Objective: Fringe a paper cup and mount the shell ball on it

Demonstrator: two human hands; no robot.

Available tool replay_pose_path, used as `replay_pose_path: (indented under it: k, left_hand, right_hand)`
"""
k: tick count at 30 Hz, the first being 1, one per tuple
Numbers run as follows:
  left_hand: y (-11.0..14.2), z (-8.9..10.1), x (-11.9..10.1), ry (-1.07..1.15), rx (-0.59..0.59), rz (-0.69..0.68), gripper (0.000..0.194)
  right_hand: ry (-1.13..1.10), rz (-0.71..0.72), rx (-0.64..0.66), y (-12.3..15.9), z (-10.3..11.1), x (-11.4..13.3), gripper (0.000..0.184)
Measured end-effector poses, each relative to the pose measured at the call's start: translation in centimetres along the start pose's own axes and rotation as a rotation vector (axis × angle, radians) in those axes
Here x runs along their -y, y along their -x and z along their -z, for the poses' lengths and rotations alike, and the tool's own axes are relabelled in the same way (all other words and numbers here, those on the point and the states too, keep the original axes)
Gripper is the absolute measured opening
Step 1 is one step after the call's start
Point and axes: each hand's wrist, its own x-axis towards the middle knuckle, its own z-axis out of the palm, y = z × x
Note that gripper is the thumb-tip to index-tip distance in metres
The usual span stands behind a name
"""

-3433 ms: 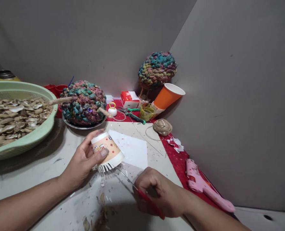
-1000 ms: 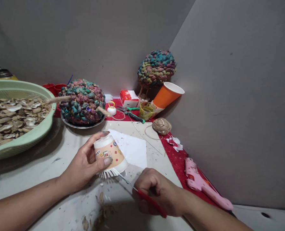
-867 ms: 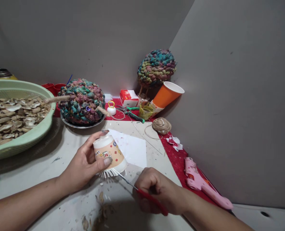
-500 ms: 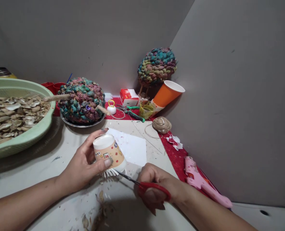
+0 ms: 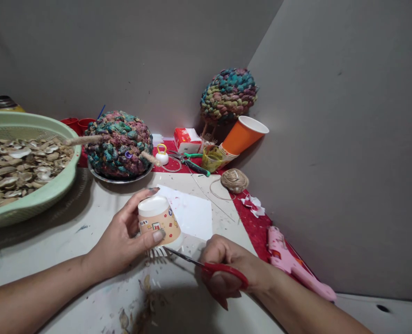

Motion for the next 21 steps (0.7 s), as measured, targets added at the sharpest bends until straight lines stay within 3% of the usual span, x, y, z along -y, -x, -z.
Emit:
replay_pose_path:
  k: [17, 21]
  left_hand:
    - [0.05, 0.03, 0.04, 0.008, 0.019, 0.016, 0.064]
    - [0.13, 0.21, 0.28, -0.026, 0.025, -0.013, 0.062]
  right_hand:
    - [0.038, -0.023, 0.067, -0.04, 0.12, 0.05, 0.054]
    - [-0.065, -0.002, 0.058, -0.29, 0.08, -0.6, 0.051]
